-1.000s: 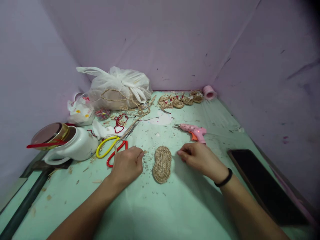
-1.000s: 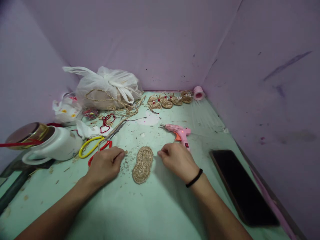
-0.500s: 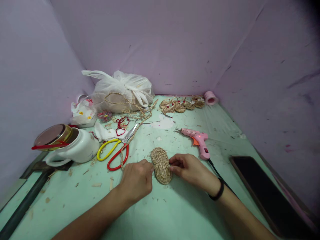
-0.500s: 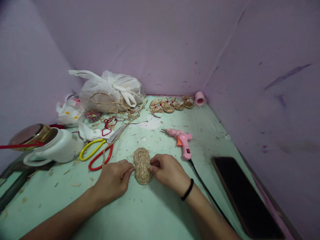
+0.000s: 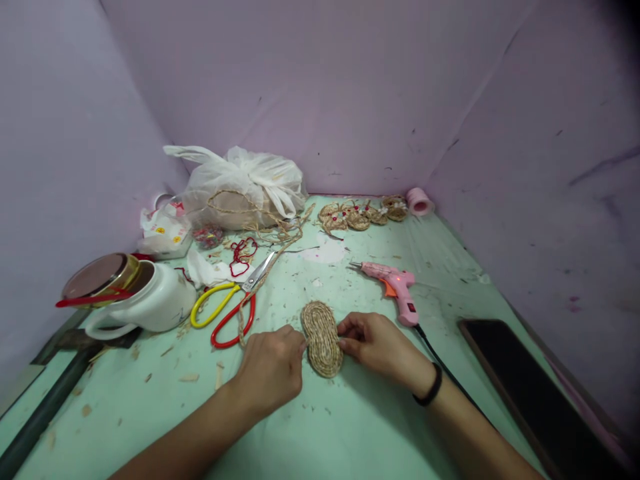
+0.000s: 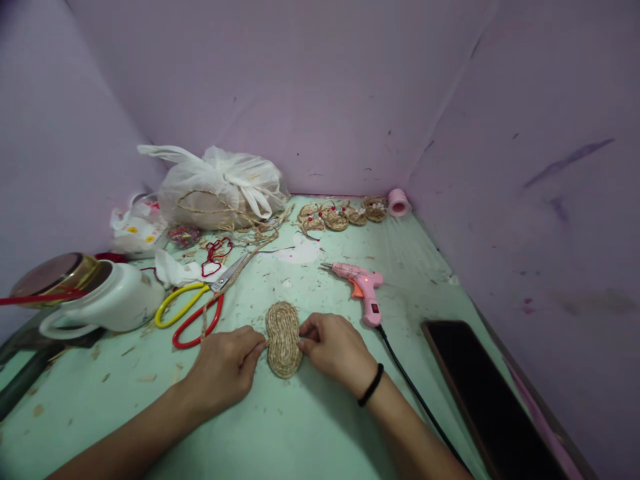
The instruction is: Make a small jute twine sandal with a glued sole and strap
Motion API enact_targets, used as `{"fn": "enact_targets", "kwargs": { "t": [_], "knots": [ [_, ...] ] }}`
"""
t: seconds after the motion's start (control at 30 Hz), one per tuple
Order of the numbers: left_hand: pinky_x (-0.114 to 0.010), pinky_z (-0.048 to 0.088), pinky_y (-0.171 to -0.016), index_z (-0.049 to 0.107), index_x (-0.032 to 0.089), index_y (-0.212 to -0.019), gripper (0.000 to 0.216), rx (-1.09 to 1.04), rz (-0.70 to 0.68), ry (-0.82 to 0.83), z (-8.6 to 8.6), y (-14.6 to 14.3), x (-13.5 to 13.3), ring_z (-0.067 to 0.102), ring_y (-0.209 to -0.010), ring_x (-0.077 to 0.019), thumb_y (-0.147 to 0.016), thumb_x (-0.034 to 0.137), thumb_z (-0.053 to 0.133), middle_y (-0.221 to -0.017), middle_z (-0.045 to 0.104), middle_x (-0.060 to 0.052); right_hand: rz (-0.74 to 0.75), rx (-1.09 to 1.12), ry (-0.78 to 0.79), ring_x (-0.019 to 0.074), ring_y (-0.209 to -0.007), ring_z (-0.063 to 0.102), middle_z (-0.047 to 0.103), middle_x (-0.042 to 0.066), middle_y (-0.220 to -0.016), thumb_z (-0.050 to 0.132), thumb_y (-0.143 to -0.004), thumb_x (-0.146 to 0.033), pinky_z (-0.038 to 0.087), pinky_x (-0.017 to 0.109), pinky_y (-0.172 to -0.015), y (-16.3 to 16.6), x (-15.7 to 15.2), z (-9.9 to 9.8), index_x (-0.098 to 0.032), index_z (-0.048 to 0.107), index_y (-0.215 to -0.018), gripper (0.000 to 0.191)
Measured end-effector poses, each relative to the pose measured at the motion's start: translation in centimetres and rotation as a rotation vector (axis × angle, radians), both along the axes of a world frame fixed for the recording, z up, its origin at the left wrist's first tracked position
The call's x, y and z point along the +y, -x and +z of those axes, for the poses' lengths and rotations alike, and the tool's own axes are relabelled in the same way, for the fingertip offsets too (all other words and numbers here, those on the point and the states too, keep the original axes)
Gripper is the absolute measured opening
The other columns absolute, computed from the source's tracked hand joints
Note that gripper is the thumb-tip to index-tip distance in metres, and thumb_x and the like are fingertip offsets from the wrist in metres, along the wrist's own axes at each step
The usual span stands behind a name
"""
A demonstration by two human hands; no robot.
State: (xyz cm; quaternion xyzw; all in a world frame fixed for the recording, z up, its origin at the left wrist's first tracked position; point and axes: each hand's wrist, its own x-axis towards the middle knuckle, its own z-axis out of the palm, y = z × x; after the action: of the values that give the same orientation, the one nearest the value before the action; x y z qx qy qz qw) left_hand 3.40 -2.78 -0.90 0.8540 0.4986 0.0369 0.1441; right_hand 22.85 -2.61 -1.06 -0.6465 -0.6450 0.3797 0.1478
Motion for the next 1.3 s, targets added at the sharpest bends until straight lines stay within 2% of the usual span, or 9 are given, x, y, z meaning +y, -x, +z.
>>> {"fn": "enact_targets", "kwargs": {
  "t": [0.13, 0.27, 0.43, 0.67, 0.97, 1.1, 1.2, 1.3],
  "knots": [
    [-0.027, 0.036, -0.056, 0.054, 0.019, -0.071, 0.027, 0.008, -0.001, -0.003, 0.1, 0.1, -0.1, 0.058, -0.066, -0.0172, -0.085, 0.024, 0.031, -0.071, 0.060, -0.003, 0.017, 0.020, 0.019, 0.0130, -0.055, 0.056, 0.066, 0.001, -0.062, 0.058, -0.067, -0.023, 0.035, 0.021, -0.047, 0.0, 0.1, 0.0, -0.019, 0.066, -0.074, 0.011],
    [-0.027, 0.036, -0.056, 0.055, 0.019, -0.072, 0.026, 0.000, 0.000, -0.005, 0.2, 0.1, -0.2, 0.058, -0.065, -0.0168, -0.084, 0.023, 0.032, -0.071, 0.060, -0.003, 0.045, 0.038, 0.025, 0.0117, -0.050, 0.053, 0.062, 0.000, -0.053, 0.055, -0.068, -0.024, 0.034, 0.020, -0.045, -0.3, 0.1, 0.1, -0.017, 0.064, -0.064, 0.012],
    [-0.027, 0.036, -0.057, 0.055, 0.019, -0.071, 0.026, -0.016, 0.013, -0.009, 0.2, 0.3, -0.2, 0.058, -0.065, -0.0167, -0.084, 0.023, 0.033, -0.070, 0.061, -0.004, 0.002, 0.042, -0.021, 0.0114, -0.048, 0.053, 0.060, 0.000, -0.054, 0.048, -0.074, -0.025, 0.034, 0.021, -0.044, -0.7, 0.2, 0.3, -0.016, 0.063, -0.065, 0.019],
    [-0.026, 0.036, -0.056, 0.056, 0.019, -0.070, 0.025, -0.087, 0.130, -0.044, 0.4, 0.4, 0.3, 0.057, -0.065, -0.0159, -0.083, 0.023, 0.035, -0.072, 0.062, -0.003, -0.068, 0.101, -0.091, 0.0120, -0.047, 0.054, 0.061, 0.001, -0.054, 0.048, -0.076, -0.029, 0.036, 0.022, -0.044, 0.1, 0.3, -0.3, -0.016, 0.063, -0.067, 0.022],
    [-0.027, 0.036, -0.057, 0.059, 0.019, -0.074, 0.028, -0.080, 0.076, -0.056, -0.5, -0.7, 0.1, 0.058, -0.066, -0.0172, -0.084, 0.022, 0.033, -0.072, 0.062, -0.004, -0.082, 0.083, -0.096, 0.0135, -0.049, 0.055, 0.061, 0.000, -0.052, 0.049, -0.076, -0.029, 0.037, 0.023, -0.048, 1.2, 0.2, -0.9, -0.017, 0.061, -0.066, 0.020],
    [-0.027, 0.036, -0.057, 0.059, 0.018, -0.072, 0.026, -0.096, 0.123, -0.080, 0.1, -0.2, 0.5, 0.058, -0.066, -0.0168, -0.083, 0.024, 0.036, -0.072, 0.063, -0.004, -0.070, -0.050, -0.097, 0.0170, -0.058, 0.058, 0.064, 0.003, -0.060, 0.048, -0.079, -0.035, 0.038, 0.026, -0.052, 1.2, -0.5, 0.6, -0.018, 0.063, -0.071, 0.023],
    [-0.026, 0.036, -0.060, 0.060, 0.018, -0.072, 0.025, -0.139, 0.262, -0.159, 0.6, 0.7, 1.5, 0.058, -0.068, -0.0165, -0.083, 0.025, 0.038, -0.073, 0.064, -0.004, -0.118, -0.279, -0.251, 0.0218, -0.070, 0.060, 0.065, 0.006, -0.078, 0.049, -0.078, -0.044, 0.041, 0.030, -0.059, 2.0, -1.7, 1.7, -0.018, 0.060, -0.088, 0.030],
    [-0.026, 0.036, -0.060, 0.061, 0.018, -0.070, 0.027, -0.139, 0.368, -0.197, 0.9, 1.5, 2.4, 0.058, -0.067, -0.0162, -0.083, 0.027, 0.040, -0.071, 0.065, -0.003, -0.029, -0.375, -0.377, 0.0279, -0.082, 0.057, 0.060, 0.011, -0.091, 0.052, -0.071, -0.058, 0.043, 0.034, -0.060, 3.7, -3.1, 1.6, -0.018, 0.055, -0.089, 0.044]
  ]
}}
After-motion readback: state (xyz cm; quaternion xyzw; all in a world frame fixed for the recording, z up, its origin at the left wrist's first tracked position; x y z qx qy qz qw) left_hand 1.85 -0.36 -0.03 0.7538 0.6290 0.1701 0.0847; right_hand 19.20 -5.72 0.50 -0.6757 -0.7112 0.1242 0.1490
